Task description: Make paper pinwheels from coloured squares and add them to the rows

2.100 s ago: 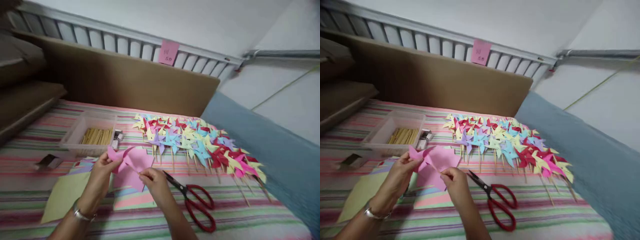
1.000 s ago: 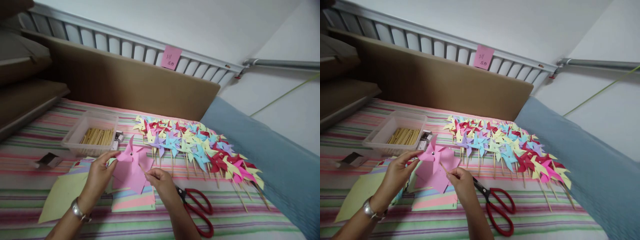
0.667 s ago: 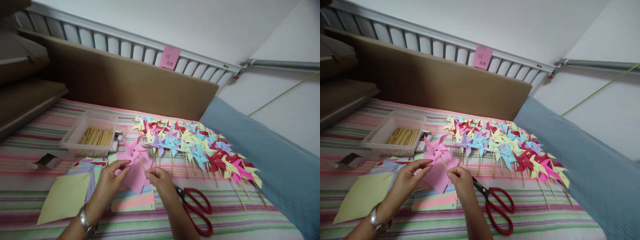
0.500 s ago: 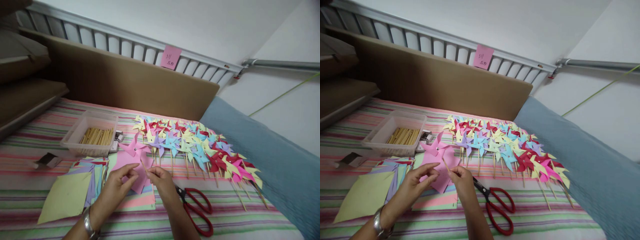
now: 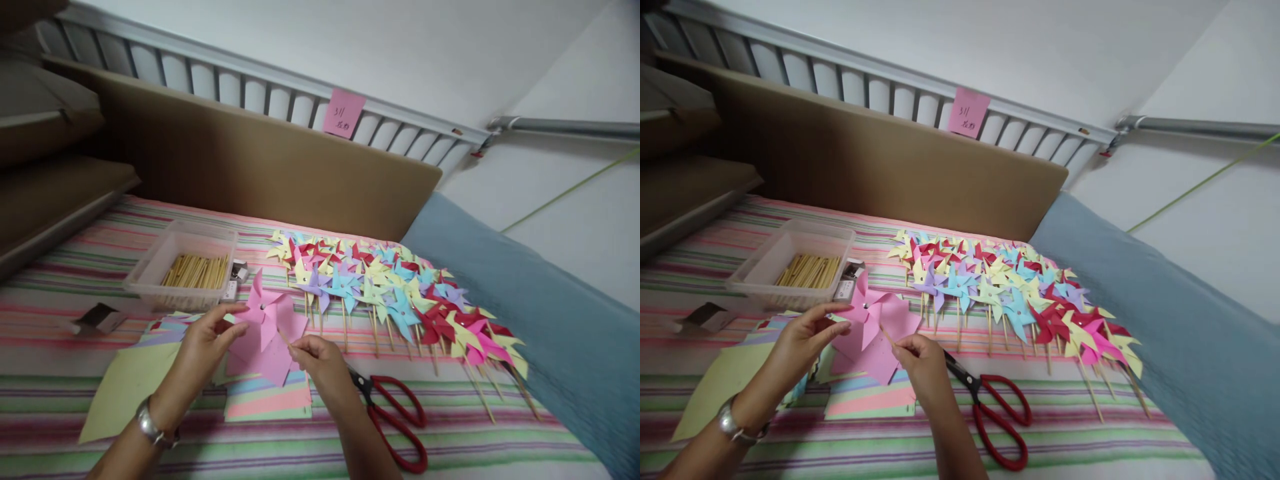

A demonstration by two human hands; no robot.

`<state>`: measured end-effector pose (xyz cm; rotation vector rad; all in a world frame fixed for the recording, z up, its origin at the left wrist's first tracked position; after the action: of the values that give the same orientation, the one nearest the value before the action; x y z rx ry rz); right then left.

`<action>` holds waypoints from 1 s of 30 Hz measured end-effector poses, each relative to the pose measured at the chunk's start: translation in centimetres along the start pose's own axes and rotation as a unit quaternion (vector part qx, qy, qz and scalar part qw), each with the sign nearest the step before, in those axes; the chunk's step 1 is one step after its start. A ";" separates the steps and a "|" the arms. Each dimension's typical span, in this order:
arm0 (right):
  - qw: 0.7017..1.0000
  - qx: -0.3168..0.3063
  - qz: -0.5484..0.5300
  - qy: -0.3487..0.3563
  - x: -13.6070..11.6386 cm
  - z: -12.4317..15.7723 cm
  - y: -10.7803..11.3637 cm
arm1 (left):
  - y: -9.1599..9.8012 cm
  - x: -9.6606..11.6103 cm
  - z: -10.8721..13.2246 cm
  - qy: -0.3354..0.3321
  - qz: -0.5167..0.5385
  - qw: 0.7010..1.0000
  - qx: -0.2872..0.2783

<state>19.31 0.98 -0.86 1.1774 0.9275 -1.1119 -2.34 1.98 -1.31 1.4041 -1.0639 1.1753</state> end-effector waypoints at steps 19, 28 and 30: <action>1.000 -0.005 0.014 0.007 -0.2 0.1 -0.3 | -0.3 0.7 0.0 -0.009 0.035 0.999 0.029; 0.996 0.003 0.076 0.044 0.3 -0.5 0.8 | 0.7 1.6 0.0 0.005 0.063 0.995 0.072; 0.995 -0.006 0.088 0.056 0.2 -0.3 0.8 | 0.8 1.6 -0.2 0.017 0.069 0.995 0.064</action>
<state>20.14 1.31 -0.96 1.2967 0.8968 -0.9057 -2.92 1.98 0.36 1.4203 -1.0920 1.3839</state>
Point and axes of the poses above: each hand's wrist, its own z-axis away from the middle knuckle, its own y-axis out of the back of the hand, x = y × z, the point moved 2 cm from there along -z, towards the middle knuckle, and after that the axes turned 3 degrees about x, right-handed, at the moved point
